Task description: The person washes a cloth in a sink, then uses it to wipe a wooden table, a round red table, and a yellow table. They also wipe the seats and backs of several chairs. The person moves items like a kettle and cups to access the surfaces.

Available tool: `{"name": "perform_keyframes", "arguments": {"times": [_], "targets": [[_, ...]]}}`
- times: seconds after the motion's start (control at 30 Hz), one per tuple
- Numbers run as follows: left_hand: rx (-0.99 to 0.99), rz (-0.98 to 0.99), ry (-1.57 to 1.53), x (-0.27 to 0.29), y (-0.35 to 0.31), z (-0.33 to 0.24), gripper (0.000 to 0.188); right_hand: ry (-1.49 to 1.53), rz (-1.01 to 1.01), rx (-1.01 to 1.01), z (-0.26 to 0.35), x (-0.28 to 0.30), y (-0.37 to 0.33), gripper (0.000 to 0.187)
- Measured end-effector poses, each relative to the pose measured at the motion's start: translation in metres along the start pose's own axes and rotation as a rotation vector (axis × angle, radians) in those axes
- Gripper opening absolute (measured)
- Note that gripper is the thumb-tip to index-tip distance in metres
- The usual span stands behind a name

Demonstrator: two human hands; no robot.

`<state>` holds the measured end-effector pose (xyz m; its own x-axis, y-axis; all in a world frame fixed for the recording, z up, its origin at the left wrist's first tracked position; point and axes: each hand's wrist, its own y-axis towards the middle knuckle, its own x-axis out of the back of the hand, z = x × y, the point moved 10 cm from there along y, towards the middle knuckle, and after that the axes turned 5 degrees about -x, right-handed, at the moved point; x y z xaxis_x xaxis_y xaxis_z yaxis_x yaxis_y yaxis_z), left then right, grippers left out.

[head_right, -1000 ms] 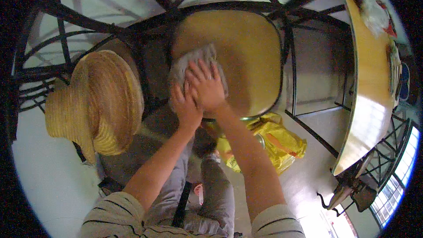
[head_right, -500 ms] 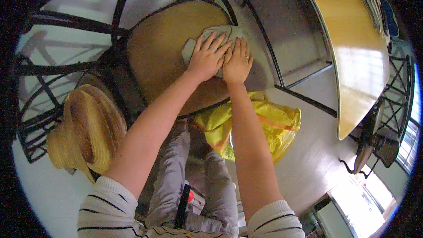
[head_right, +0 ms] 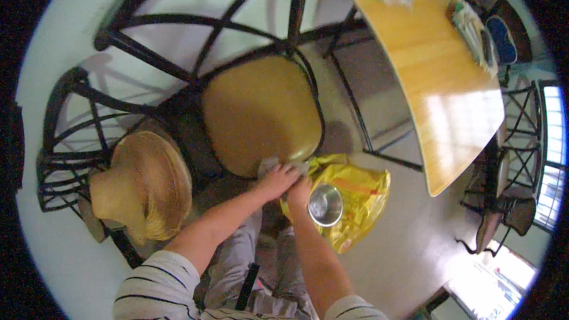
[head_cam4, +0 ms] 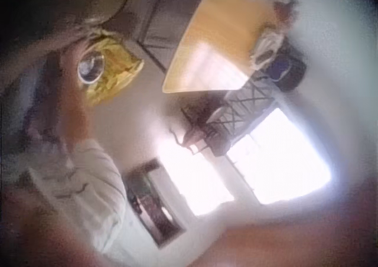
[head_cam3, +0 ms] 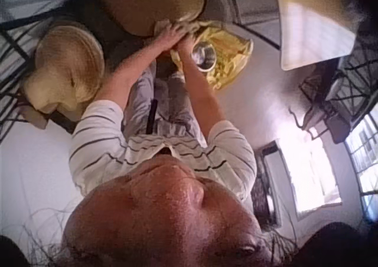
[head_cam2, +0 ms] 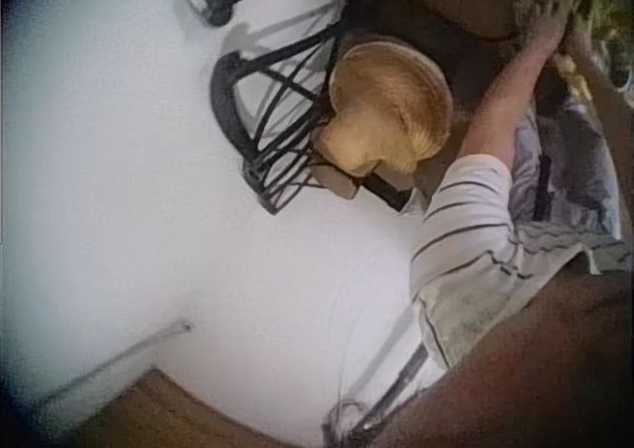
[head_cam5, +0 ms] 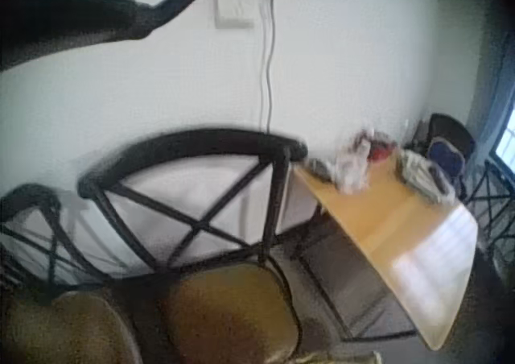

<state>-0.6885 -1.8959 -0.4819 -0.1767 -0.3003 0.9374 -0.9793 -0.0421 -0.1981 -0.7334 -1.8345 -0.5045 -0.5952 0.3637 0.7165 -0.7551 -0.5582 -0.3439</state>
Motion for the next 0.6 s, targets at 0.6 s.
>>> {"name": "perform_keyframes", "arguments": {"times": [0.6], "targets": [[0.218,-0.899,0.563,0.578,0.076,0.246,0.053,-0.331,-0.699,0.877,0.549,0.316,0.209,0.050]]}}
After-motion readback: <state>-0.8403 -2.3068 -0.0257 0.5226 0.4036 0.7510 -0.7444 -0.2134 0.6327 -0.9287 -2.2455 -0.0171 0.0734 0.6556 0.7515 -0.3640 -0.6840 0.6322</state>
